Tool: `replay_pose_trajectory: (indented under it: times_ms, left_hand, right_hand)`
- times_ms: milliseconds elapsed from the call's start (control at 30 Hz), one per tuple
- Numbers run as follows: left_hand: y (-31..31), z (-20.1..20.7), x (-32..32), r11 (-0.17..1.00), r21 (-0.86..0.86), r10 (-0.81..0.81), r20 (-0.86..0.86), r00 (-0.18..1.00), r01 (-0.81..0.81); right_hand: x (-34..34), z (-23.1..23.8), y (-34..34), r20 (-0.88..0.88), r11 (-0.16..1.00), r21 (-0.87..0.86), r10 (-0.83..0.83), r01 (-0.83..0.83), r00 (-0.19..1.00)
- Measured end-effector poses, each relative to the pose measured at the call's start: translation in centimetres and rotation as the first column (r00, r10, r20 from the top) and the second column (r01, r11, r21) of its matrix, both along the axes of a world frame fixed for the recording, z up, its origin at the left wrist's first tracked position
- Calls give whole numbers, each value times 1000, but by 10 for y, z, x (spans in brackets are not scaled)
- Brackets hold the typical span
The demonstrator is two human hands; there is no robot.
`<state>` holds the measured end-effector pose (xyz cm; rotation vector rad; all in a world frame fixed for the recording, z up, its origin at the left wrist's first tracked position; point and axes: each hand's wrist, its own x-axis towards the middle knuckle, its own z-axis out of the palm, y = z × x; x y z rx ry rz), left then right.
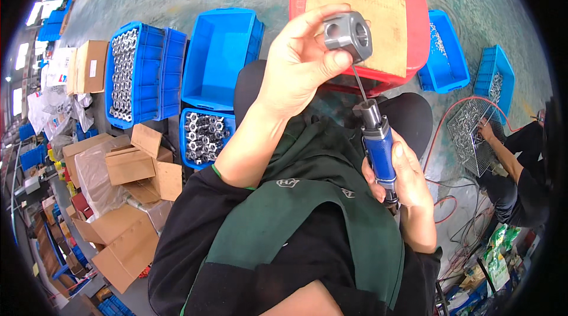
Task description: Using a rotary tool to deburr or finish internal surfaces of metal industrial components.
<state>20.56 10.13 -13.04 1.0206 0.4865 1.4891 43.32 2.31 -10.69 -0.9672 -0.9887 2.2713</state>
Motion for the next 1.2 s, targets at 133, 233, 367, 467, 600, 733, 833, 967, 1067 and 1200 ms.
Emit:
replay_pose_trajectory:
  times_ms: [133, 233, 367, 467, 600, 733, 833, 967, 1067, 1200]
  left_hand:
    - [5, -3, -2, 998, -19, 63, 46, 997, -62]
    - [5, -5, -3, 998, 0, 68, 31, 997, -68]
    - [6, -5, -6, 992, 11, 127, 11, 992, -127]
    - [6, -2, -13, 983, 11, 186, 1, 983, -186]
    - [6, -1, -17, 976, 44, 209, 65, 976, -212]
    - [2, 0, -18, 991, 2, 134, 106, 985, -135]
    - [1, -2, -21, 989, -3, 145, 108, 983, -146]
    - [-3, -6, -31, 991, 32, 127, 127, 984, -132]
    - [-7, -14, -47, 989, -81, 134, 178, 975, -121]
    - [-14, -40, -112, 964, -247, 192, 374, 907, -102]
  right_hand:
    - [11, -16, 1, -304, 939, -317, 33, -134, 952]
    - [11, -18, -2, -451, 873, -452, -46, -184, 891]
    - [21, -27, -1, -303, 967, -226, 49, -121, 952]
    - [28, -31, -8, -313, 969, -212, 51, -122, 948]
    - [45, -41, -15, -284, 978, -201, 1, -60, 959]
    - [48, -51, -15, -234, 976, -203, -121, 73, 965]
    - [46, -52, -12, -215, 972, -209, -153, 107, 965]
    - [42, -53, -8, -182, 971, -202, -164, 127, 970]
    - [40, -55, -10, -140, 963, -170, -234, 210, 962]
    - [66, -72, -21, -126, 944, -126, -321, 306, 939]
